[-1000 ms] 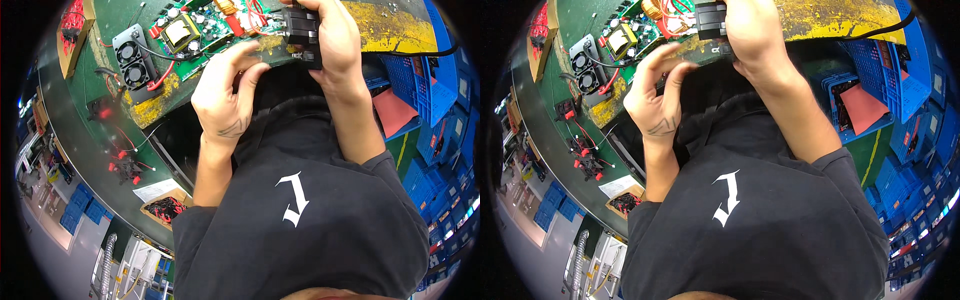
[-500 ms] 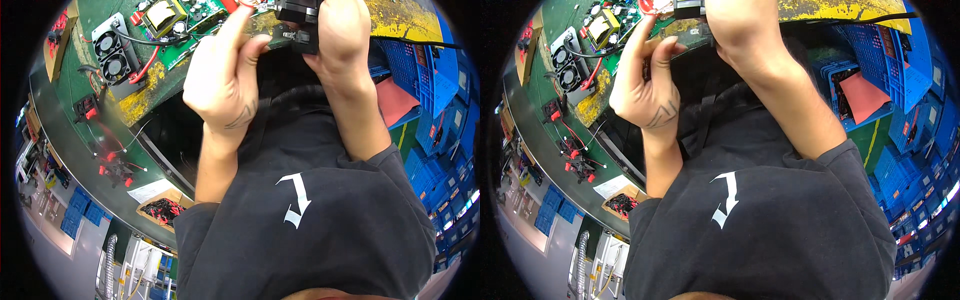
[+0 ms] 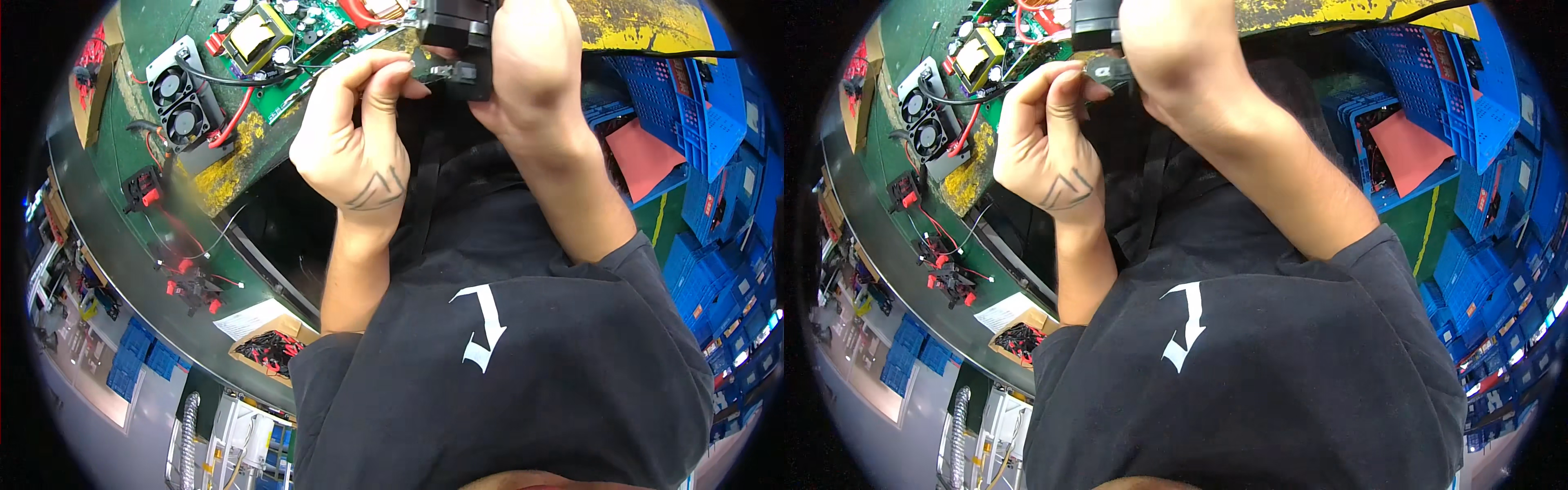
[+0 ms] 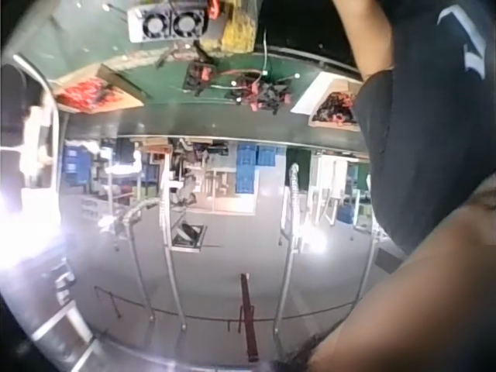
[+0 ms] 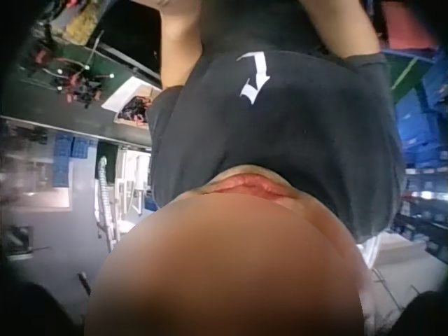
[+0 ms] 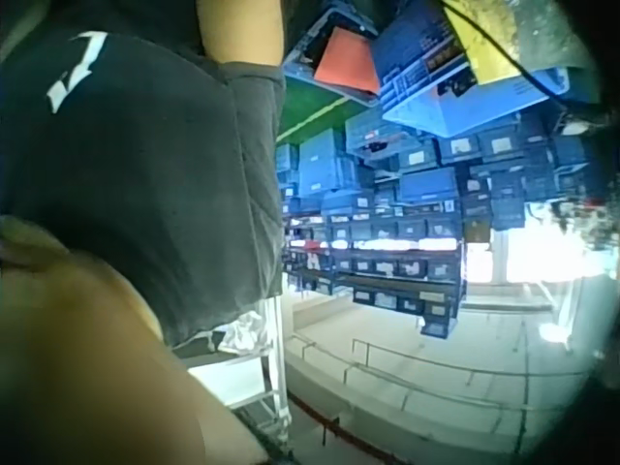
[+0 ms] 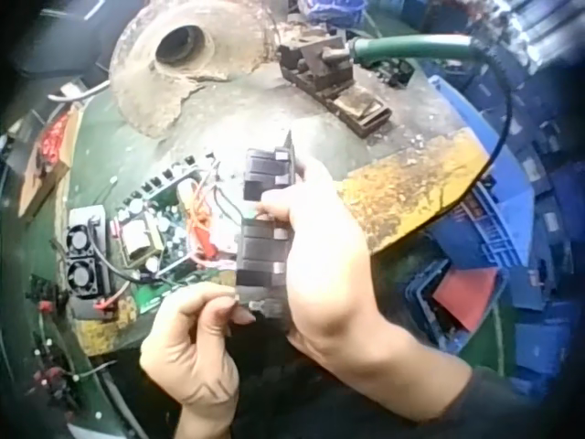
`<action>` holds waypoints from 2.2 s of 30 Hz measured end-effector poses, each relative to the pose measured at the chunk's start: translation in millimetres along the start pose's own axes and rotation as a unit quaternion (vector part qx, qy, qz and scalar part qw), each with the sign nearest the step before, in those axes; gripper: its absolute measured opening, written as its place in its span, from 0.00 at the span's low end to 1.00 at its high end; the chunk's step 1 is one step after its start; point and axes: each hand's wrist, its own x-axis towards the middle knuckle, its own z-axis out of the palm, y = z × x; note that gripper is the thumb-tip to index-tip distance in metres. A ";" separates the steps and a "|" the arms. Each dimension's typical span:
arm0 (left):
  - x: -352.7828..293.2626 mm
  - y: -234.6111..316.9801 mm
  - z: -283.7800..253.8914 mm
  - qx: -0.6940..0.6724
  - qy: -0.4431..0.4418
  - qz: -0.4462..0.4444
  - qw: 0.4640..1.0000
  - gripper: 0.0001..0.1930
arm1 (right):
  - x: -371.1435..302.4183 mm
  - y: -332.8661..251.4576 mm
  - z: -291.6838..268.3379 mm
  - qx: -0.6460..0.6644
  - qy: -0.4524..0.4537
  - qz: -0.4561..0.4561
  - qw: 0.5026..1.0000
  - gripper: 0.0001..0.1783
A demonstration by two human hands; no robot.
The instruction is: Connecting cooling fans and wires to an electronic circuit board and preparing it for housing.
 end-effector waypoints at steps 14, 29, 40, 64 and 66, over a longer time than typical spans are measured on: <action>0.8 -15.1 -2.9 -0.082 -0.022 0.029 0.996 0.03 | -2.4 3.1 3.8 -0.098 -0.023 -0.110 0.989 0.08; 2.0 -19.0 -4.6 -0.087 -0.032 0.026 0.995 0.05 | 12.3 -18.7 16.3 0.203 0.065 0.203 0.956 0.14; 3.4 -20.1 -3.7 -0.077 -0.037 0.043 0.995 0.05 | 7.3 -15.0 16.7 0.143 0.035 0.139 0.979 0.16; 6.2 -26.5 -4.9 -0.086 -0.045 0.073 0.993 0.06 | 5.4 -8.9 17.0 0.238 -0.016 0.110 0.965 0.20; 5.4 -28.4 -5.4 -0.080 -0.045 0.080 0.993 0.06 | 5.0 -13.8 20.7 0.124 0.017 0.115 0.985 0.19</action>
